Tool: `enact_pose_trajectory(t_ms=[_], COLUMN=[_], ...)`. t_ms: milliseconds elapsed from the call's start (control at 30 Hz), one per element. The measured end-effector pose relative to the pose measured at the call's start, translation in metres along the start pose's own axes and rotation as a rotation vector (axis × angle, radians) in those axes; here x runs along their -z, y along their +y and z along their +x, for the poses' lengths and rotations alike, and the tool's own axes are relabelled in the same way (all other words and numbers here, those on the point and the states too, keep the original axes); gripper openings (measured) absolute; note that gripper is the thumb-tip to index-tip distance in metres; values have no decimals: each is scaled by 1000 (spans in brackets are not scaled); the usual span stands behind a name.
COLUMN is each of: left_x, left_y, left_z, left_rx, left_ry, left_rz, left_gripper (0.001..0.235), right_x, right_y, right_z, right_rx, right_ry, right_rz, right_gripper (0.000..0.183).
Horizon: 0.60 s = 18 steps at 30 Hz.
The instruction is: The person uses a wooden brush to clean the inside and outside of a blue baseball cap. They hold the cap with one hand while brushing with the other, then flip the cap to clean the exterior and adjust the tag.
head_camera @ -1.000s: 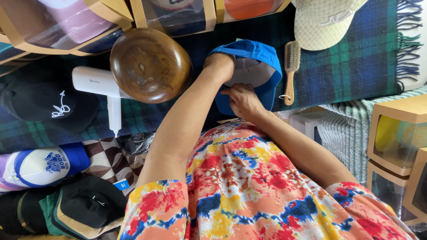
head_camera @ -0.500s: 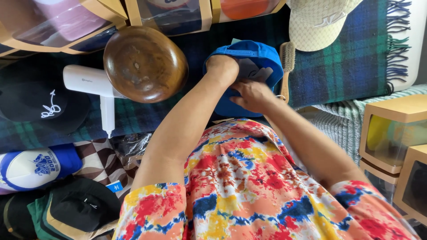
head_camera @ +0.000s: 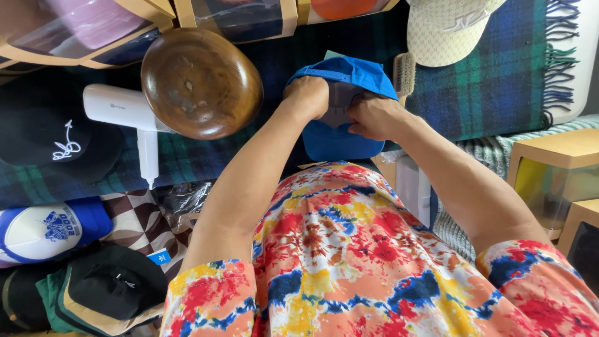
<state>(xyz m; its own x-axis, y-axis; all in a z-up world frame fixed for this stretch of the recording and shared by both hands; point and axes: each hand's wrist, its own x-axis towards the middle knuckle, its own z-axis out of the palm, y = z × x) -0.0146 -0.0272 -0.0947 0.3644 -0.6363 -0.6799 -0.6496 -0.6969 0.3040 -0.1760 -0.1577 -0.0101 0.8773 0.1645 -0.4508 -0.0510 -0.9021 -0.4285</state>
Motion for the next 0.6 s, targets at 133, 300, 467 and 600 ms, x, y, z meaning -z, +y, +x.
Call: enact_pose_trajectory(t_ms=[133,300,467,600], left_x=[28,57,17,-1], left_y=[16,22,5,-2], left_z=[-53,-94,-95,-103], left_rx=[-127,-215,-391,-483], left_ry=[-6,-170,206,522], left_rz=[101,248,518,566], left_gripper=[37,60,31,15], right_x=[2,18,11,-6], right_y=[-2,-10,-6,0], right_z=[-1,-10,-13,-3], right_rx=[-51,-123,-57,-96], right_ry=[-13,-77,-23,38], right_rz=[36,95,-11,-329], right_gripper=[24,23,45,68])
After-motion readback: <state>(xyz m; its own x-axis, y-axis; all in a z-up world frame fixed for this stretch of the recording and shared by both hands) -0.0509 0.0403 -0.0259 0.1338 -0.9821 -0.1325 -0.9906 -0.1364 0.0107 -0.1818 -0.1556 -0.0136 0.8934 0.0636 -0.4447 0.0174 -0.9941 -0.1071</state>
